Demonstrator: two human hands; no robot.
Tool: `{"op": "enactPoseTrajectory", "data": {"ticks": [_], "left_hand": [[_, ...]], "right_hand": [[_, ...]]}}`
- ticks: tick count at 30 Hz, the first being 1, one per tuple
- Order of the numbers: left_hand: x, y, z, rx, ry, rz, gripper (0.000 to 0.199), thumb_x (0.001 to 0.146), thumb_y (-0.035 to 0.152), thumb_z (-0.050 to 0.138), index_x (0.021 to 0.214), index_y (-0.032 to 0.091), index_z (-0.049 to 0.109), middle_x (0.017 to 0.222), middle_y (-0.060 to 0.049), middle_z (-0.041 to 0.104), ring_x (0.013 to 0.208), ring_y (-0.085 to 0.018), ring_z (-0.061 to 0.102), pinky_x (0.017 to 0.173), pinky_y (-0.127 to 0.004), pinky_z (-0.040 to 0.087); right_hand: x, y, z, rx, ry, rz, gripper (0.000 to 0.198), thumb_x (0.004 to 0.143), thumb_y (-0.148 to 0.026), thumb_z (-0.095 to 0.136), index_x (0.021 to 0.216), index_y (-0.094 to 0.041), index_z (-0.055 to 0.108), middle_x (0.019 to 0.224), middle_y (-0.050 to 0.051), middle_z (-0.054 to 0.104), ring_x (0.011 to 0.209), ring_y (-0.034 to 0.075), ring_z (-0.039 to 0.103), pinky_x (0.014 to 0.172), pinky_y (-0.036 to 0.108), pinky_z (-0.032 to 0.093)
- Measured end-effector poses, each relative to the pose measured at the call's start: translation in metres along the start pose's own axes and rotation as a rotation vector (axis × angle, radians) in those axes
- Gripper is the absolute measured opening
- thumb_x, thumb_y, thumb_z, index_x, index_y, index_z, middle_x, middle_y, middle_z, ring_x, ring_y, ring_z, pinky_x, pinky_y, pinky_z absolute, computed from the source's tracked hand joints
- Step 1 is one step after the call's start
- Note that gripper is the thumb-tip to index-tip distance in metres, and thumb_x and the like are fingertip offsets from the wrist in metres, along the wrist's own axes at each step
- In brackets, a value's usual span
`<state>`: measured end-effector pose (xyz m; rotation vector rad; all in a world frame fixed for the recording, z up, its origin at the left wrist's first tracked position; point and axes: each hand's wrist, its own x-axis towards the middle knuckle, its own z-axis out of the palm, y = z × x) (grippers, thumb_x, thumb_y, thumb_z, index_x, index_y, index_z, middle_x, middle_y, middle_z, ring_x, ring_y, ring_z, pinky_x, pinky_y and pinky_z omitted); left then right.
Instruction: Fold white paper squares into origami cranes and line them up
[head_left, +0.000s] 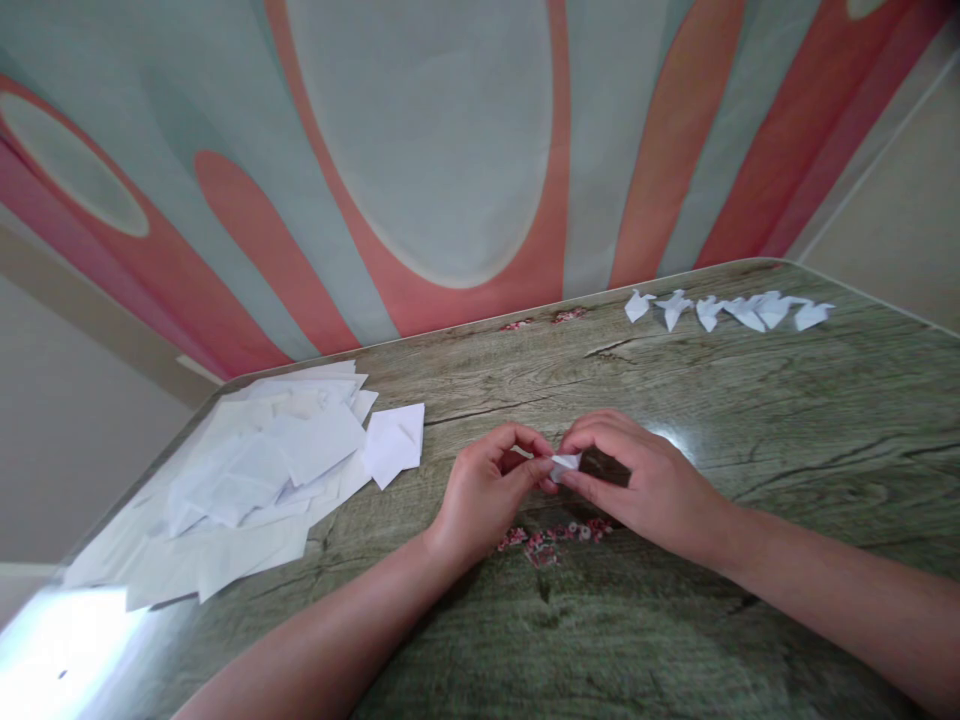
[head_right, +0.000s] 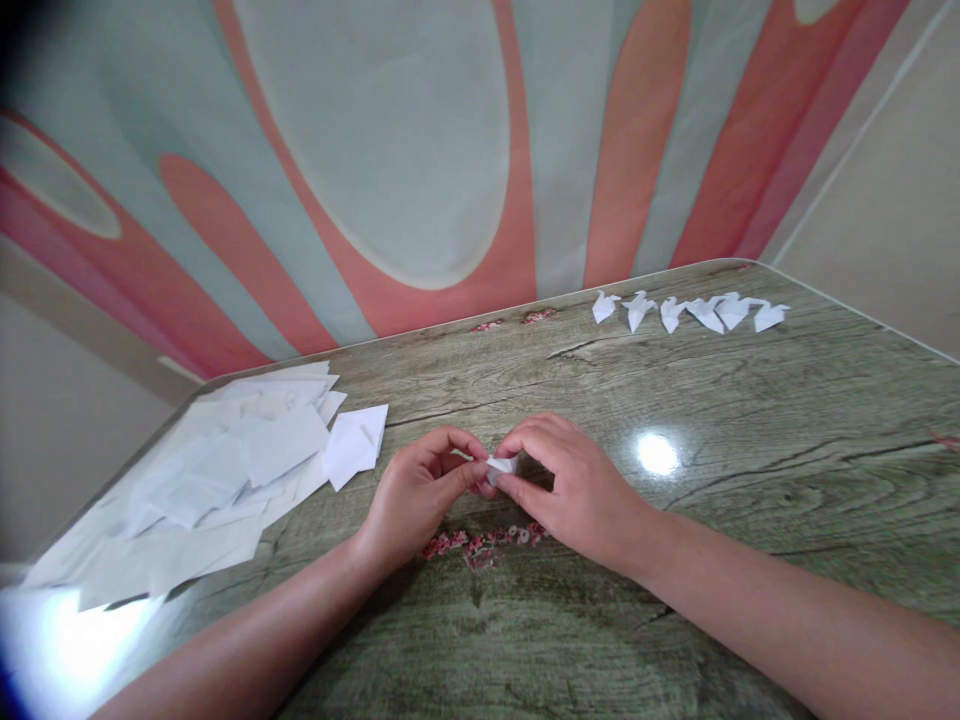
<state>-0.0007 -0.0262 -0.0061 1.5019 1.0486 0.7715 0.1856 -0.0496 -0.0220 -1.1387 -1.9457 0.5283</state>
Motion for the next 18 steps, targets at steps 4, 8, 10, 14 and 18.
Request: {"op": "enactPoseTrajectory", "data": {"ticks": [4,8,10,14,18], "left_hand": [[0.004,0.000,-0.007,-0.017,-0.031,0.006,0.012,0.083,0.025,0.062,0.087,0.015,0.057,0.073,0.000,0.063,0.066,-0.013,0.065,0.066,-0.025,0.049],[0.008,-0.002,-0.014,-0.099,-0.147,-0.027,0.017,0.083,0.028,0.063,0.086,0.014,0.055,0.071,-0.001,0.063,0.066,-0.013,0.063,0.065,-0.025,0.048],[0.010,-0.003,-0.016,-0.116,-0.181,-0.027,0.016,0.083,0.028,0.063,0.087,0.014,0.055,0.072,-0.001,0.063,0.067,-0.013,0.063,0.066,-0.025,0.048],[0.012,-0.005,-0.017,-0.149,-0.233,-0.027,0.015,0.084,0.026,0.062,0.087,0.014,0.054,0.073,-0.001,0.062,0.068,-0.012,0.061,0.066,-0.025,0.047],[0.015,-0.007,-0.019,-0.198,-0.253,-0.050,0.019,0.083,0.029,0.064,0.086,0.014,0.053,0.074,0.000,0.059,0.067,-0.010,0.057,0.063,-0.022,0.047]], "right_hand": [[0.002,0.004,-0.005,0.051,-0.038,-0.013,0.016,0.088,-0.026,0.057,0.103,-0.026,0.062,0.100,0.004,0.066,0.099,0.020,0.057,0.088,0.038,0.045],[0.005,0.005,-0.011,0.149,-0.100,0.076,0.014,0.089,-0.028,0.054,0.097,-0.027,0.065,0.097,0.002,0.067,0.096,0.019,0.059,0.086,0.036,0.045],[0.006,0.004,-0.013,0.189,-0.129,0.161,0.013,0.088,-0.028,0.054,0.094,-0.026,0.066,0.095,0.001,0.067,0.093,0.019,0.061,0.084,0.034,0.046],[0.006,0.004,-0.015,0.205,-0.190,0.217,0.012,0.086,-0.028,0.056,0.092,-0.027,0.067,0.095,0.000,0.068,0.092,0.018,0.061,0.083,0.033,0.046],[0.006,0.007,-0.012,0.186,-0.201,0.138,0.016,0.085,-0.028,0.059,0.098,-0.029,0.068,0.099,0.001,0.067,0.095,0.018,0.060,0.086,0.034,0.045]]}}
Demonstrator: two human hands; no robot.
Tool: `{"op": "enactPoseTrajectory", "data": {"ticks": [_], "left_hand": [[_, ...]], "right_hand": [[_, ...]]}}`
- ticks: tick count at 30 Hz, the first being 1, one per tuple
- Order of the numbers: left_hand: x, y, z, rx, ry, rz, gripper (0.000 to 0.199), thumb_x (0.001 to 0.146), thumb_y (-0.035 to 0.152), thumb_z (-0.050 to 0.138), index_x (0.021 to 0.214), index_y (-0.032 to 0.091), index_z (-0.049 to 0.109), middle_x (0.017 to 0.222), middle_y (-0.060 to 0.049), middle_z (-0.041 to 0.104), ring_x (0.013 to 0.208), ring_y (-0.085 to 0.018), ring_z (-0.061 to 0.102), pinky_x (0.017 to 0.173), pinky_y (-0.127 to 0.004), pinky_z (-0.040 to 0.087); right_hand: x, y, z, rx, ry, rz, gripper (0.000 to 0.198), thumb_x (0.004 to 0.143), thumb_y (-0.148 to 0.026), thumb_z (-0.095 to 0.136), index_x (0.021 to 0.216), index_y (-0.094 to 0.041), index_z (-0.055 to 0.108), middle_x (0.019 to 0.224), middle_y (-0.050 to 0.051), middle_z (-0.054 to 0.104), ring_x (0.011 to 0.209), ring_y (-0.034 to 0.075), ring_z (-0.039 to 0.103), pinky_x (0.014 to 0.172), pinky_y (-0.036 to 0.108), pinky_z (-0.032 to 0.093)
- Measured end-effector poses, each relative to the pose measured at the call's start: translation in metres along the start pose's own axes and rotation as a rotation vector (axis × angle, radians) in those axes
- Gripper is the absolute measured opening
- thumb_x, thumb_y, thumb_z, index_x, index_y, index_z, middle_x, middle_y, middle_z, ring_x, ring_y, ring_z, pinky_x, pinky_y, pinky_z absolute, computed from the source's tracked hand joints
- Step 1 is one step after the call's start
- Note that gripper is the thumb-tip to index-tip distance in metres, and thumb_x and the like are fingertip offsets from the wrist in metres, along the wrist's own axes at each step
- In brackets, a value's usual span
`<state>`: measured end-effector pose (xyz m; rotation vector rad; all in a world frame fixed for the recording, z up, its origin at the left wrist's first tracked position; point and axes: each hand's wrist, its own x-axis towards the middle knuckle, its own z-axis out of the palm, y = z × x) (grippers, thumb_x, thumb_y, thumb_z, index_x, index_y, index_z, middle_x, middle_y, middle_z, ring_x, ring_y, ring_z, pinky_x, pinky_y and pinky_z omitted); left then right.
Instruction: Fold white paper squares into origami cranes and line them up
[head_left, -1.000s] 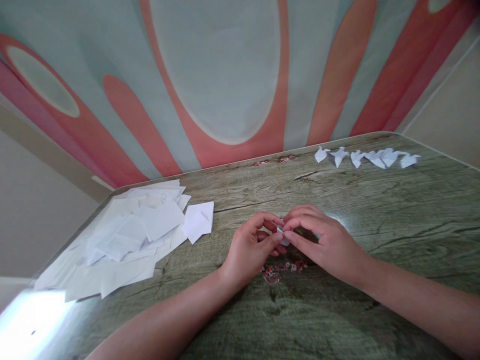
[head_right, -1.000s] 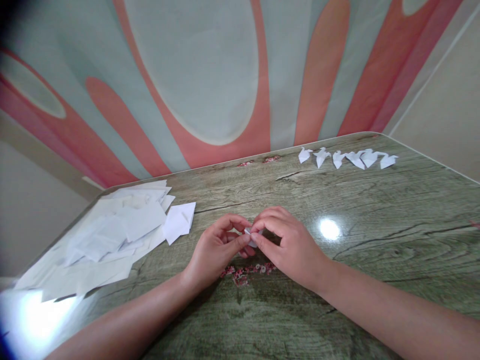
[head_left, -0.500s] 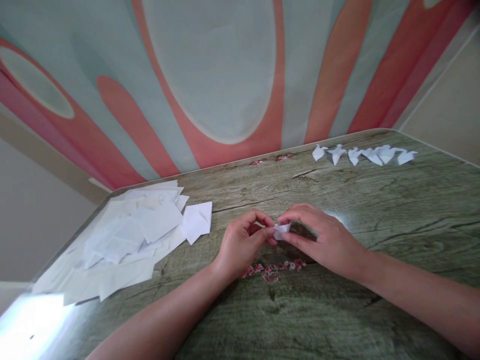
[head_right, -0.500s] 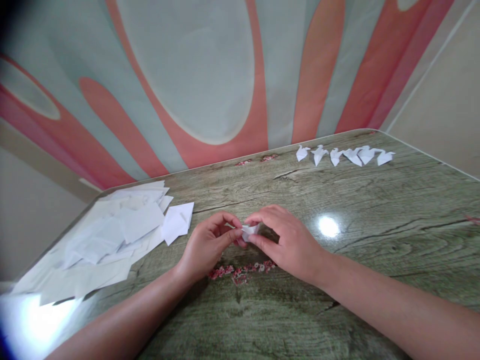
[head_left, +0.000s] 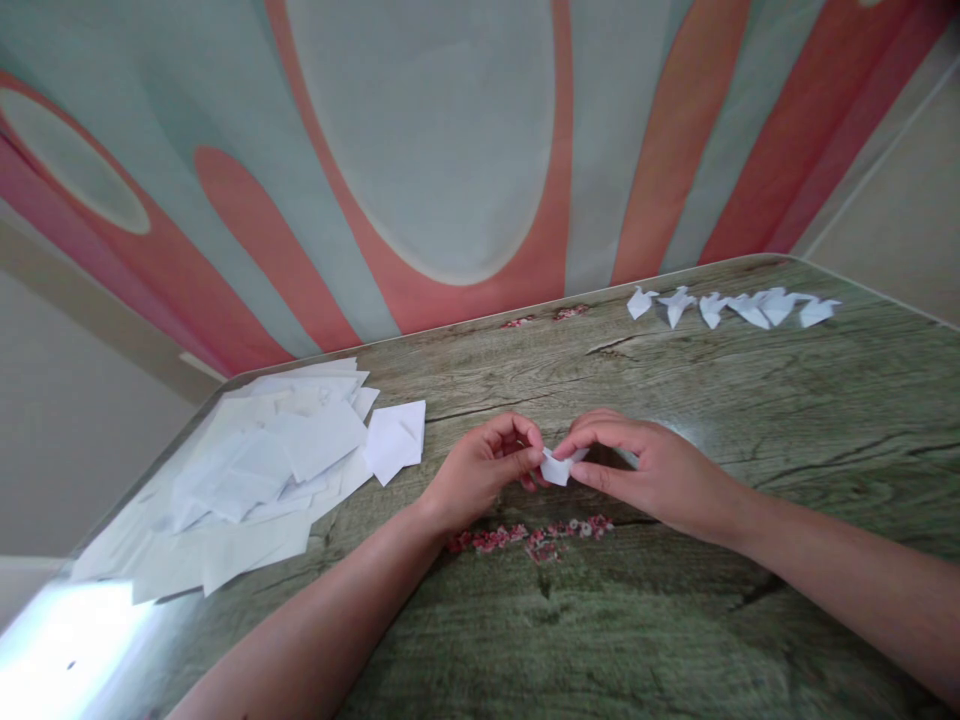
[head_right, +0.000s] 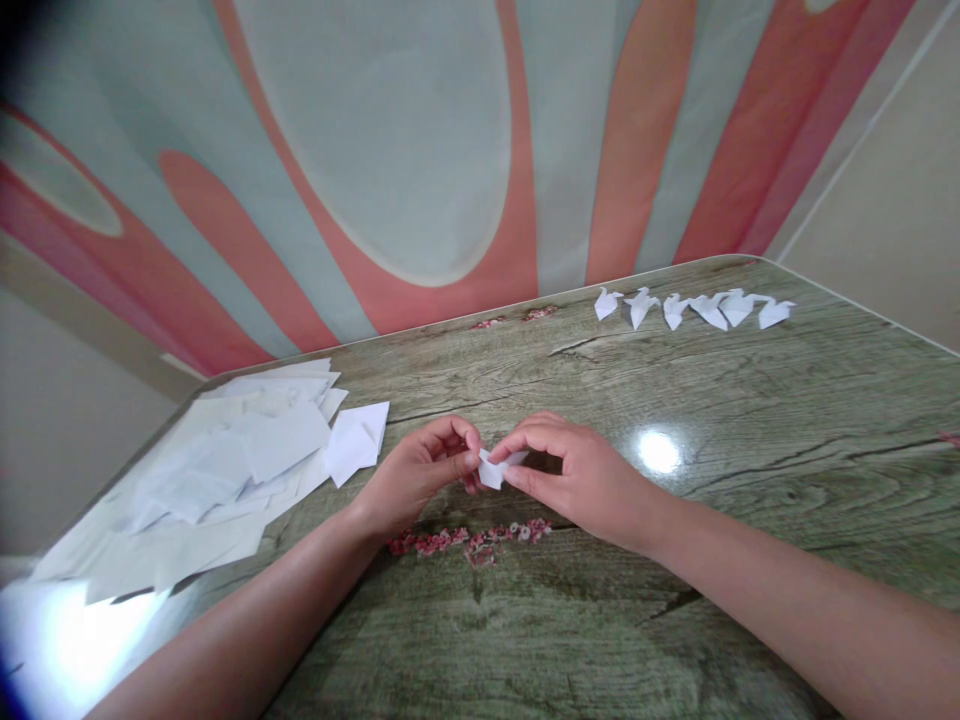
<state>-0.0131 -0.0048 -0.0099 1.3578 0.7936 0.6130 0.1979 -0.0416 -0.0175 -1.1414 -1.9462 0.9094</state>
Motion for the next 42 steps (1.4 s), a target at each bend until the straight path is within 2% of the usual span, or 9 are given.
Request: {"op": "enactPoseTrajectory", "data": {"ticks": [8,15,19,24,31,37,42], "left_hand": [[0.004,-0.009,-0.002,-0.123,-0.040,-0.070,0.030,0.077,0.038,0.070,0.087,0.015,0.052,0.078,-0.001,0.056,0.072,-0.012,0.057,0.062,-0.023,0.051],[0.004,-0.014,-0.003,-0.189,-0.077,-0.086,0.027,0.078,0.034,0.070,0.088,0.016,0.053,0.078,0.000,0.057,0.071,-0.012,0.058,0.062,-0.023,0.051],[0.004,-0.016,-0.003,-0.280,-0.106,-0.101,0.022,0.081,0.029,0.067,0.089,0.016,0.052,0.079,-0.001,0.056,0.071,-0.011,0.058,0.061,-0.022,0.051],[0.004,-0.017,0.000,-0.382,-0.119,-0.159,0.025,0.078,0.029,0.071,0.088,0.016,0.052,0.079,0.000,0.056,0.068,-0.010,0.058,0.062,-0.023,0.052],[0.006,-0.015,-0.004,-0.465,-0.116,-0.157,0.021,0.081,0.025,0.068,0.088,0.016,0.050,0.081,0.000,0.057,0.066,-0.009,0.059,0.063,-0.022,0.051],[0.005,-0.016,-0.005,-0.466,-0.116,-0.137,0.018,0.082,0.023,0.067,0.088,0.016,0.051,0.079,0.000,0.055,0.068,-0.010,0.059,0.063,-0.022,0.052],[0.005,-0.017,-0.004,-0.464,-0.122,-0.139,0.020,0.081,0.023,0.068,0.088,0.015,0.052,0.079,0.001,0.055,0.068,-0.010,0.058,0.062,-0.022,0.052]], "right_hand": [[0.002,0.001,0.002,-0.046,-0.001,-0.043,0.015,0.086,-0.030,0.060,0.098,-0.030,0.070,0.094,0.001,0.068,0.090,0.017,0.061,0.080,0.032,0.046],[0.002,0.000,0.003,-0.050,0.023,-0.032,0.011,0.085,-0.030,0.063,0.091,-0.028,0.071,0.090,0.000,0.068,0.086,0.016,0.062,0.078,0.031,0.046],[0.002,0.000,0.005,-0.067,0.050,-0.109,0.011,0.085,-0.030,0.062,0.091,-0.028,0.071,0.087,0.001,0.068,0.086,0.016,0.061,0.079,0.032,0.047],[0.002,0.000,0.005,-0.076,0.077,-0.166,0.011,0.086,-0.031,0.062,0.090,-0.027,0.072,0.084,0.002,0.067,0.087,0.017,0.061,0.079,0.032,0.048],[0.000,-0.001,0.004,-0.069,0.049,-0.059,0.019,0.088,-0.030,0.058,0.105,-0.029,0.067,0.096,0.000,0.067,0.090,0.016,0.061,0.081,0.030,0.047],[-0.001,-0.006,0.006,0.015,0.049,0.034,0.012,0.086,-0.028,0.062,0.096,-0.028,0.069,0.092,-0.002,0.068,0.087,0.013,0.062,0.080,0.026,0.046],[0.000,-0.005,0.007,-0.001,0.085,-0.026,0.010,0.084,-0.023,0.064,0.091,-0.026,0.071,0.087,-0.003,0.068,0.082,0.011,0.062,0.077,0.023,0.047]]}}
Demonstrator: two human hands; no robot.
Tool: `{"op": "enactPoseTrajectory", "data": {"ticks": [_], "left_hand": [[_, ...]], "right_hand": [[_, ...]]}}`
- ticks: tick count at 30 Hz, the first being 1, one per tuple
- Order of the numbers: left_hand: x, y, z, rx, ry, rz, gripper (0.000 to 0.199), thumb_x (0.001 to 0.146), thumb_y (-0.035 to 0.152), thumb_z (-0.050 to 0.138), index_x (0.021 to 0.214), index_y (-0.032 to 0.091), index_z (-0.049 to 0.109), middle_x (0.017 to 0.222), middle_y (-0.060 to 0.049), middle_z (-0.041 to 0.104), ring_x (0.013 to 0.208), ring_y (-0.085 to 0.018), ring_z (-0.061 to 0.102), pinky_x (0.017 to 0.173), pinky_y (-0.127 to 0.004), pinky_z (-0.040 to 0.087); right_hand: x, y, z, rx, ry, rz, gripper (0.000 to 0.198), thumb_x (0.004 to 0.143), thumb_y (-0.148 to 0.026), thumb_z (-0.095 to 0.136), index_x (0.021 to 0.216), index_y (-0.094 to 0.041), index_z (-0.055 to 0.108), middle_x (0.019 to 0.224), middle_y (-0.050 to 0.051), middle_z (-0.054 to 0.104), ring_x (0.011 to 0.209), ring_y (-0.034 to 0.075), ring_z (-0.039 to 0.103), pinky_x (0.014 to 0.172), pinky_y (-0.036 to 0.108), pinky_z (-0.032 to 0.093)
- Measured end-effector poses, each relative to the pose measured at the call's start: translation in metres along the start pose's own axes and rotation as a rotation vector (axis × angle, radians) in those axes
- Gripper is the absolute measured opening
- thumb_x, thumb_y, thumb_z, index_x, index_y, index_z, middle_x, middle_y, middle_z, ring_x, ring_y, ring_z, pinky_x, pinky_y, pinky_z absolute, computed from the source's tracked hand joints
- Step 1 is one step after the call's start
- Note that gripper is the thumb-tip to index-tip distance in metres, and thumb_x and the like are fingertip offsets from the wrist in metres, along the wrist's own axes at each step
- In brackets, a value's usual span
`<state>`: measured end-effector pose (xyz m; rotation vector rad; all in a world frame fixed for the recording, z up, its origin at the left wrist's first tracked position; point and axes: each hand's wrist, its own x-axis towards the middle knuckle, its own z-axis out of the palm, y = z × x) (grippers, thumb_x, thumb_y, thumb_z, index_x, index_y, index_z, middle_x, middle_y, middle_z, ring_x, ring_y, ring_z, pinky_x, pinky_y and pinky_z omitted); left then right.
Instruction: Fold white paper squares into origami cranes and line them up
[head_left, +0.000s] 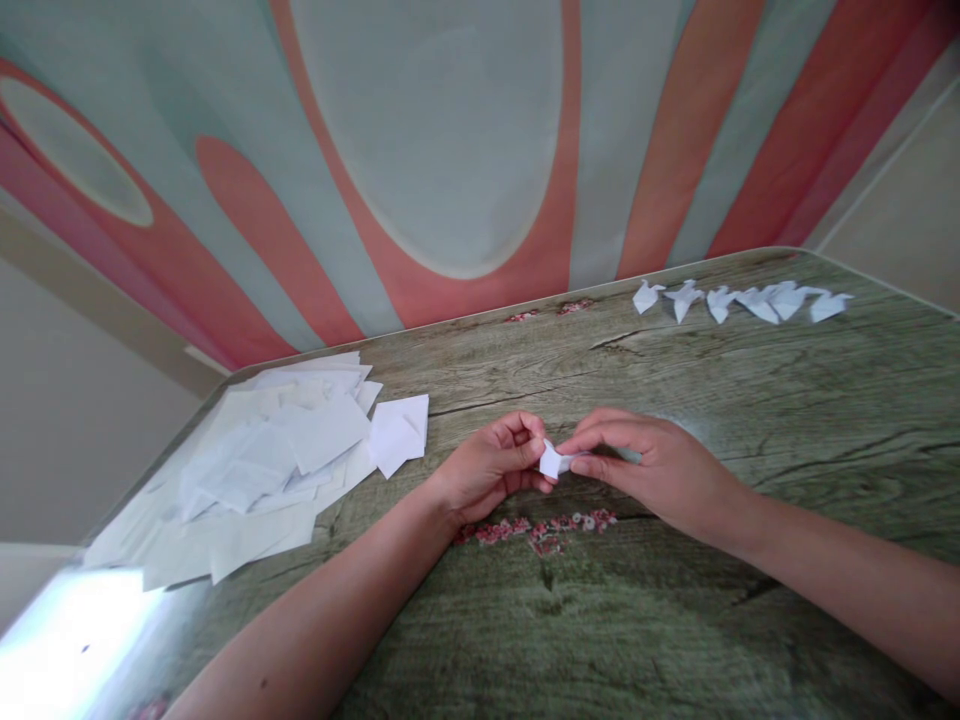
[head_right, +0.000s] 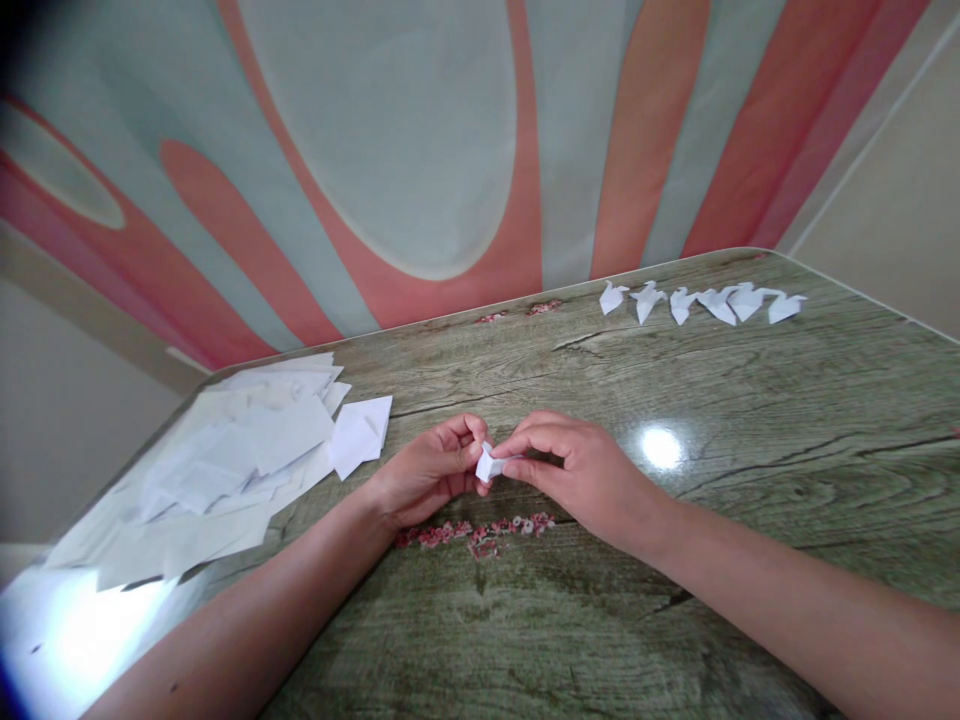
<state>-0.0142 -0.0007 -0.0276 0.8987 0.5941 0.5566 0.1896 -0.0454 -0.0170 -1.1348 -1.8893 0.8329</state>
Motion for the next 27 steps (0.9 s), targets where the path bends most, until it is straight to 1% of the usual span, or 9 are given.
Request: {"op": "enactPoseTrajectory", "data": {"ticks": [5,8,14,21,23,25,27], "left_hand": [[0.0002,-0.0013,0.0001,-0.012,0.010,0.004,0.018,0.082,0.023,0.067,0.088,0.015,0.052,0.079,0.001,0.055,0.067,-0.009,0.059,0.062,-0.022,0.052],[-0.0001,-0.0011,0.0004,-0.014,0.011,0.004,0.016,0.083,0.022,0.065,0.089,0.015,0.052,0.079,0.000,0.055,0.067,-0.009,0.059,0.062,-0.022,0.053],[0.0000,0.0020,0.0006,-0.032,0.024,0.031,0.019,0.082,0.024,0.067,0.089,0.016,0.052,0.079,0.001,0.056,0.065,-0.009,0.058,0.064,-0.023,0.052],[0.0007,-0.0002,0.0036,-0.030,0.031,0.012,0.021,0.080,0.023,0.069,0.089,0.016,0.052,0.079,0.001,0.057,0.064,-0.009,0.058,0.064,-0.024,0.052],[0.0005,0.0006,0.0041,-0.033,0.030,0.019,0.020,0.081,0.023,0.069,0.089,0.016,0.052,0.079,0.001,0.056,0.065,-0.009,0.058,0.064,-0.024,0.052],[0.0001,0.0028,0.0042,-0.042,0.040,0.043,0.018,0.082,0.022,0.067,0.088,0.016,0.051,0.079,0.001,0.056,0.066,-0.009,0.058,0.064,-0.024,0.052],[-0.0002,0.0054,0.0040,-0.050,0.057,0.074,0.016,0.083,0.021,0.065,0.088,0.016,0.051,0.080,0.001,0.056,0.067,-0.009,0.058,0.063,-0.023,0.051]], "right_hand": [[0.0001,0.0016,0.0011,-0.021,0.020,-0.059,0.011,0.086,-0.022,0.063,0.091,-0.024,0.072,0.085,-0.002,0.067,0.080,0.010,0.061,0.074,0.023,0.047],[0.0003,0.0020,0.0014,-0.016,0.024,-0.067,0.013,0.087,-0.020,0.061,0.091,-0.025,0.072,0.086,-0.002,0.066,0.080,0.010,0.061,0.075,0.022,0.047],[-0.0005,0.0031,0.0034,-0.019,0.063,-0.059,0.016,0.087,-0.019,0.061,0.098,-0.025,0.071,0.088,0.000,0.064,0.083,0.011,0.060,0.076,0.023,0.046],[-0.0012,0.0030,0.0042,-0.027,0.064,-0.062,0.014,0.088,-0.019,0.058,0.091,-0.024,0.071,0.085,0.000,0.062,0.082,0.012,0.058,0.075,0.026,0.045],[-0.0009,0.0024,0.0029,-0.001,0.063,-0.022,0.014,0.088,-0.020,0.058,0.092,-0.025,0.071,0.088,0.000,0.063,0.085,0.013,0.059,0.077,0.027,0.045],[-0.0002,0.0026,0.0015,0.071,0.059,0.090,0.017,0.087,-0.024,0.060,0.101,-0.027,0.068,0.093,0.000,0.065,0.087,0.014,0.060,0.080,0.029,0.045],[0.0008,0.0037,0.0005,0.187,0.044,0.217,0.024,0.085,-0.029,0.062,0.109,-0.027,0.064,0.097,0.000,0.067,0.087,0.016,0.060,0.081,0.031,0.045]]}}
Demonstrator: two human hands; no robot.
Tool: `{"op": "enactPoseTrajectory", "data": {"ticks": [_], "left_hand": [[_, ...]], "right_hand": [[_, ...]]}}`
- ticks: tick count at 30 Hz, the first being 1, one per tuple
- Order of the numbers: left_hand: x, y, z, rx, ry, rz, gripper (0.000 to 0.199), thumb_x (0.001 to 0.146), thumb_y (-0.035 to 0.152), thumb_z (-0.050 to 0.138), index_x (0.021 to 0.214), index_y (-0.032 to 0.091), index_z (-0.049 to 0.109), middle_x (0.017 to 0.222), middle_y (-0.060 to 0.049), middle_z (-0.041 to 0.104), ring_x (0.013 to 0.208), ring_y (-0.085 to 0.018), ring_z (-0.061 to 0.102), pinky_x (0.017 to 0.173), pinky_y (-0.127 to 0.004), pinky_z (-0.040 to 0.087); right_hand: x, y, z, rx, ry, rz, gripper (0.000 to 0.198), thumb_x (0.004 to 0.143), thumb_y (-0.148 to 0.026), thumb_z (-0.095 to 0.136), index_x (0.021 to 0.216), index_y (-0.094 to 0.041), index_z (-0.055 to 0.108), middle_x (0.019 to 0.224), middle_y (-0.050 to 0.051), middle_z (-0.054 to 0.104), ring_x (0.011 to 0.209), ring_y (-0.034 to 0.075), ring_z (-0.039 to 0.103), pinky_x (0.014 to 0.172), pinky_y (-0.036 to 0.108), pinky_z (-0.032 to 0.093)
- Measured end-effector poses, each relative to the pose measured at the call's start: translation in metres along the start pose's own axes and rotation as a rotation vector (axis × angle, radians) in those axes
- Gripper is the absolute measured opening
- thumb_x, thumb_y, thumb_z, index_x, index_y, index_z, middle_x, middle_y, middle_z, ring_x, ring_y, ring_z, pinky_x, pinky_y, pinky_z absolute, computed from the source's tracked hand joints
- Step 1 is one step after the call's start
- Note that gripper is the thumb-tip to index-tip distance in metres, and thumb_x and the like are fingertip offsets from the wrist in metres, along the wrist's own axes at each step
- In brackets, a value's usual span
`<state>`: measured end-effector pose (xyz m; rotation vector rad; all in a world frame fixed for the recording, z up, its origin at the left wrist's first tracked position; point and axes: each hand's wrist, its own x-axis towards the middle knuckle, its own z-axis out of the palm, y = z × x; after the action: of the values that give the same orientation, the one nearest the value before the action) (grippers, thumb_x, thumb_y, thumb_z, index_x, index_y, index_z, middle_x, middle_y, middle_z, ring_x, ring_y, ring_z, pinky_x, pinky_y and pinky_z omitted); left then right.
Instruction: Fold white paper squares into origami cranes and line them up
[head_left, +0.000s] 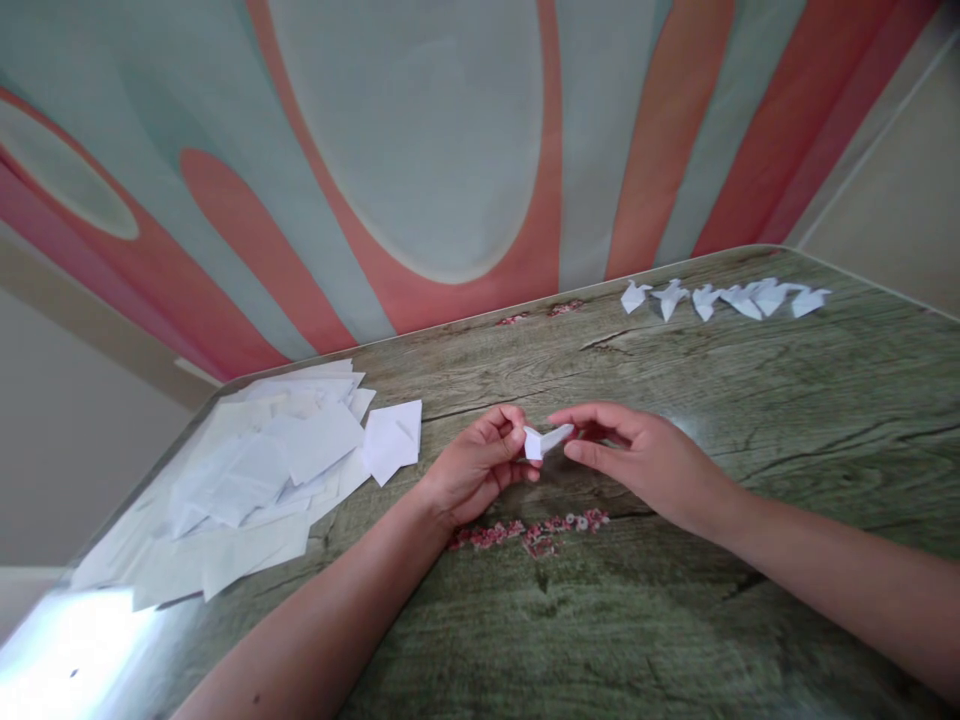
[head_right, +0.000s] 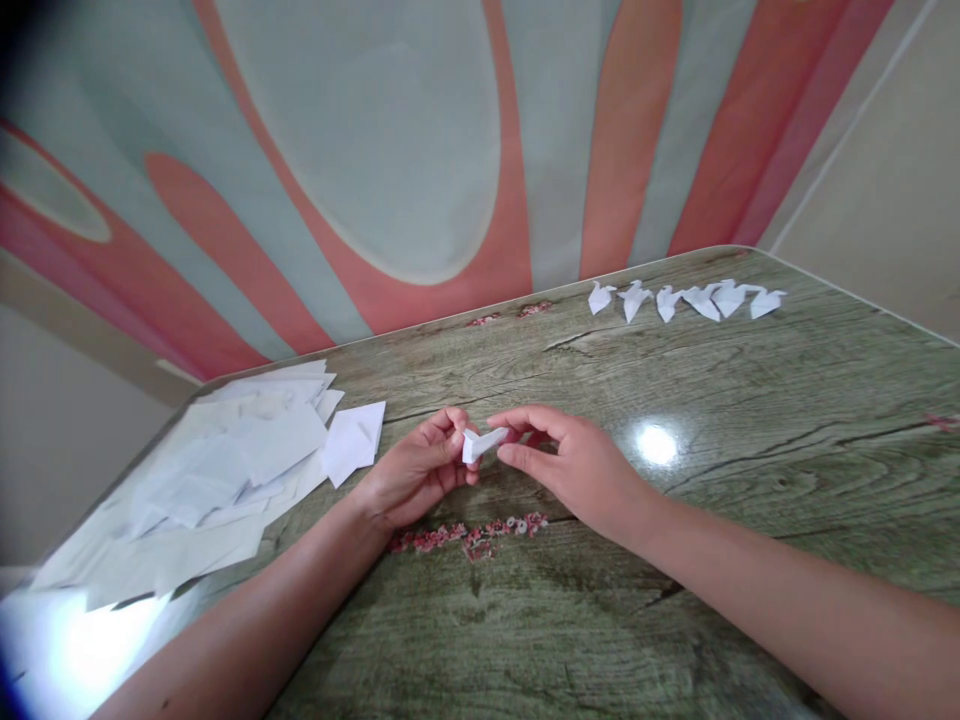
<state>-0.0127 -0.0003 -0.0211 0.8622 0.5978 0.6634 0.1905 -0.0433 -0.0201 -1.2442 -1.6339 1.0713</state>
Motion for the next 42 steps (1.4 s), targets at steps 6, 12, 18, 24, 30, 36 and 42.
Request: {"op": "enactPoseTrajectory", "data": {"ticks": [6,12,18,24,30,36,42], "left_hand": [[0.001,0.001,0.001,0.034,0.020,0.028,0.020,0.080,0.023,0.069,0.087,0.017,0.051,0.080,0.001,0.055,0.066,-0.009,0.057,0.062,-0.023,0.051],[-0.003,0.001,0.008,0.603,0.327,0.296,0.008,0.084,0.025,0.063,0.086,0.018,0.062,0.092,-0.003,0.061,0.083,-0.014,0.058,0.072,-0.027,0.050],[-0.016,-0.001,0.023,1.252,0.322,0.713,0.009,0.083,0.021,0.064,0.089,0.022,0.071,0.086,-0.005,0.070,0.085,-0.018,0.062,0.082,-0.033,0.048],[-0.020,-0.008,0.022,1.462,0.272,0.798,0.011,0.083,0.019,0.063,0.091,0.023,0.070,0.086,-0.004,0.072,0.086,-0.020,0.063,0.082,-0.036,0.045],[-0.021,-0.009,0.024,1.540,0.239,0.790,0.014,0.086,0.019,0.059,0.095,0.022,0.069,0.090,-0.005,0.072,0.087,-0.020,0.063,0.083,-0.035,0.043],[-0.019,-0.010,0.023,1.546,0.223,0.726,0.013,0.087,0.021,0.056,0.092,0.021,0.069,0.088,-0.006,0.071,0.086,-0.021,0.063,0.084,-0.036,0.042],[-0.019,-0.009,0.025,1.559,0.189,0.681,0.015,0.089,0.021,0.052,0.092,0.020,0.067,0.088,-0.007,0.070,0.087,-0.021,0.062,0.085,-0.037,0.041]], "right_hand": [[0.003,0.004,0.001,0.242,-0.044,0.131,0.022,0.081,-0.038,0.064,0.096,-0.022,0.067,0.091,0.001,0.069,0.083,0.015,0.061,0.078,0.030,0.045],[0.002,0.004,-0.001,0.075,-0.046,0.105,0.024,0.084,-0.043,0.060,0.089,-0.021,0.068,0.080,0.001,0.067,0.072,0.015,0.059,0.065,0.028,0.044],[-0.001,-0.004,0.001,-0.137,-0.027,-0.006,0.015,0.085,-0.033,0.060,0.081,-0.022,0.068,0.080,0.000,0.065,0.075,0.016,0.059,0.069,0.028,0.044],[-0.004,-0.008,0.004,-0.185,-0.002,-0.066,0.012,0.085,-0.027,0.062,0.077,-0.021,0.067,0.077,0.000,0.065,0.075,0.015,0.060,0.070,0.027,0.044],[-0.004,-0.005,0.005,-0.227,0.031,-0.154,0.011,0.086,-0.024,0.061,0.077,-0.021,0.067,0.077,0.000,0.064,0.074,0.014,0.059,0.069,0.027,0.044],[-0.004,-0.002,0.005,-0.254,0.064,-0.160,0.010,0.083,-0.024,0.064,0.074,-0.021,0.065,0.073,-0.002,0.064,0.071,0.014,0.059,0.067,0.026,0.044],[-0.004,-0.002,0.005,-0.282,0.061,-0.158,0.013,0.084,-0.029,0.062,0.073,-0.022,0.065,0.073,-0.001,0.066,0.070,0.014,0.060,0.065,0.027,0.045]]}}
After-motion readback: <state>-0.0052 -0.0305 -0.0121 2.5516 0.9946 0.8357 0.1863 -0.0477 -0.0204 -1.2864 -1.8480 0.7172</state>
